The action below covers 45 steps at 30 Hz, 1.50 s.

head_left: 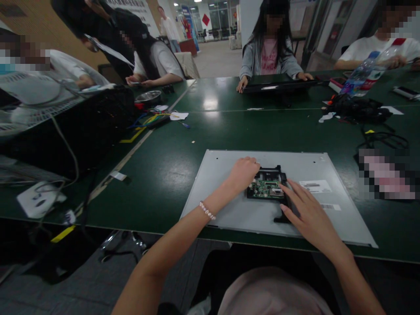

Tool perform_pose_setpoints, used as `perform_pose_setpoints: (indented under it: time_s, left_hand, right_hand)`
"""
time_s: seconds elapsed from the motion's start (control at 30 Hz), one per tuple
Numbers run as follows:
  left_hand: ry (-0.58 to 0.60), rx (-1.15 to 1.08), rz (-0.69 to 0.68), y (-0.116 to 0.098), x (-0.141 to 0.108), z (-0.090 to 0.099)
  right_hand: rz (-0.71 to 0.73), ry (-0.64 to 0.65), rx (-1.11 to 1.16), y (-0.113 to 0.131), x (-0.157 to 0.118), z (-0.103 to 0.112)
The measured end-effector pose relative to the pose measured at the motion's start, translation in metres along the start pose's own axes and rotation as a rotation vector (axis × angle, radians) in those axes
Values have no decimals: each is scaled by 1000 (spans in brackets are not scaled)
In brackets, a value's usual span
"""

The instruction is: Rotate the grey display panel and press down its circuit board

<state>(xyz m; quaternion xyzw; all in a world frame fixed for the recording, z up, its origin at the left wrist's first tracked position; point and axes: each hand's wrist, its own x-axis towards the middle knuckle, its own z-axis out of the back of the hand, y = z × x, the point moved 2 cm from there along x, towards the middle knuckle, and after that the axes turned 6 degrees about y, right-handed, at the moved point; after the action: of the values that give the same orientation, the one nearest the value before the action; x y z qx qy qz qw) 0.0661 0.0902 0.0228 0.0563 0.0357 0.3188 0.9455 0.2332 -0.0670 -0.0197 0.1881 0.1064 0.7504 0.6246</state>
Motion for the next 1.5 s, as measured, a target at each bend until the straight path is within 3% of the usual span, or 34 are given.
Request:
perform_pose_setpoints:
  time_s: [0.63,1.2,1.33,1.5]
  left_hand:
    - [-66,91,-29,-9,0,3]
    - [-101,-82,58,3,-5,8]
    - [-147,-155,129,27,-20,13]
    - [-172,-141,375,92,-65,11]
  right_hand:
    - [8,20,0,-1,-1,0]
    - [9,22,-5,-1,-1,1]
    - [10,22,2,-2,-1,0]
    - [-9,6,31,-2,-2,-2]
